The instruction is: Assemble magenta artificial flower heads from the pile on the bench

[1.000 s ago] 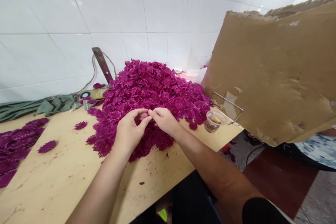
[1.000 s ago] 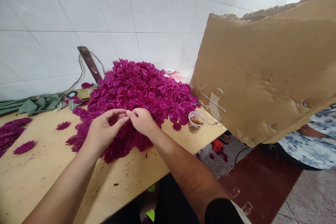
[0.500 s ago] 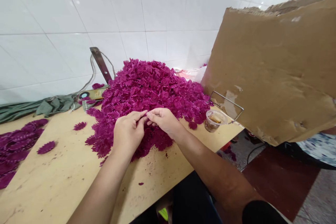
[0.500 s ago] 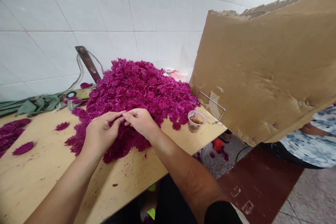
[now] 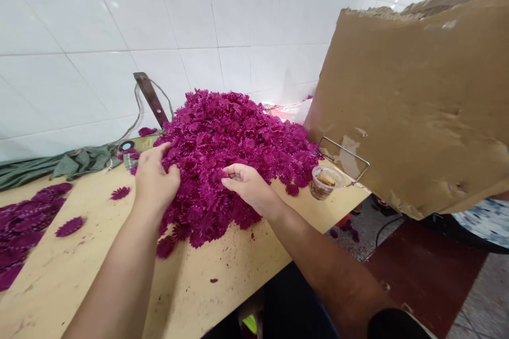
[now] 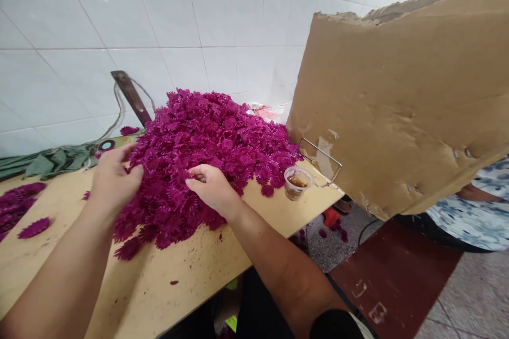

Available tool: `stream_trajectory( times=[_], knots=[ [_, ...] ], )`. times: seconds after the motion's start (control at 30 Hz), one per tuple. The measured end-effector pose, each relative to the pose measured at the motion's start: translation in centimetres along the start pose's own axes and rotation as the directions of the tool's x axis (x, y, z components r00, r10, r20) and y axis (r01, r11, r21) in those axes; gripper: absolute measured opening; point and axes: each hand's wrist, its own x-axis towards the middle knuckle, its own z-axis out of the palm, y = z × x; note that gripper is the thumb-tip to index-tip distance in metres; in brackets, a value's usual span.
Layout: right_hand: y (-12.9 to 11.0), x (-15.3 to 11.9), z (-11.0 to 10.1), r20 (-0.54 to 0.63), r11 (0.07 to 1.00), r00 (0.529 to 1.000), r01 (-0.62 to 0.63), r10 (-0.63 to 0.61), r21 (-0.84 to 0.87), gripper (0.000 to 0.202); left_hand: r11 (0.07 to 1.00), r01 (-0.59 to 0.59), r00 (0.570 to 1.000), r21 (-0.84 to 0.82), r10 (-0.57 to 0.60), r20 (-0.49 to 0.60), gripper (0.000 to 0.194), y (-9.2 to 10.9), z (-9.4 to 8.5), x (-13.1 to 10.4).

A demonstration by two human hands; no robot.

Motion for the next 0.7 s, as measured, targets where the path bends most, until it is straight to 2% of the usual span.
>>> stream_trajectory(
  times=[0.03, 0.1, 0.23, 0.37, 0.47, 0.57, 0.7],
  knots=[
    [0.0, 0.1, 0.0, 0.004, 0.999, 1.0, -0.027, 0.027, 0.034, 0.011, 0.998, -0.04, 0.999, 0.045, 0.039, 0.011, 0.033, 0.2, 0.1, -0.3],
    [0.1, 0.3, 0.0, 0.014, 0.994, 0.998, -0.061, 0.059, 0.095, 0.01, 0.998, -0.029, 0.999, 0.053, 0.028, 0.022, 0.025, 1.0, 0.2, -1.1],
    [0.8, 0.5, 0.1, 0.035, 0.969, 0.994, -0.11, 0.105, 0.22, 0.008, 0.998, -0.037, 0.997, -0.052, 0.04, 0.061, 0.025, 2.7, 0.4, -2.8],
    [1.1, 0.8, 0.1, 0.024, 0.953, 0.993, -0.122, 0.12, 0.279, 0.015, 0.992, -0.072, 0.996, -0.107, 0.077, 0.044, 0.026, 3.3, 0.6, -3.5],
    [1.4, 1.1, 0.1, 0.016, 0.975, 0.998, -0.066, 0.065, 0.211, 0.012, 0.98, -0.019, 0.995, -0.2, 0.038, 0.094, 0.025, 3.6, 0.5, -3.9],
    [1.6, 1.5, -0.1, 0.009, 0.998, 0.999, 0.038, -0.038, 0.054, 0.008, 0.967, -0.005, 0.982, -0.257, 0.052, 0.18, 0.023, 4.2, 0.4, -4.6],
    [1.9, 1.8, -0.4, -0.06, 0.974, 0.986, 0.143, -0.155, -0.175, 0.019, 0.964, -0.006, 0.97, -0.264, 0.069, 0.232, 0.024, 4.9, 0.6, -5.4]
  ],
)
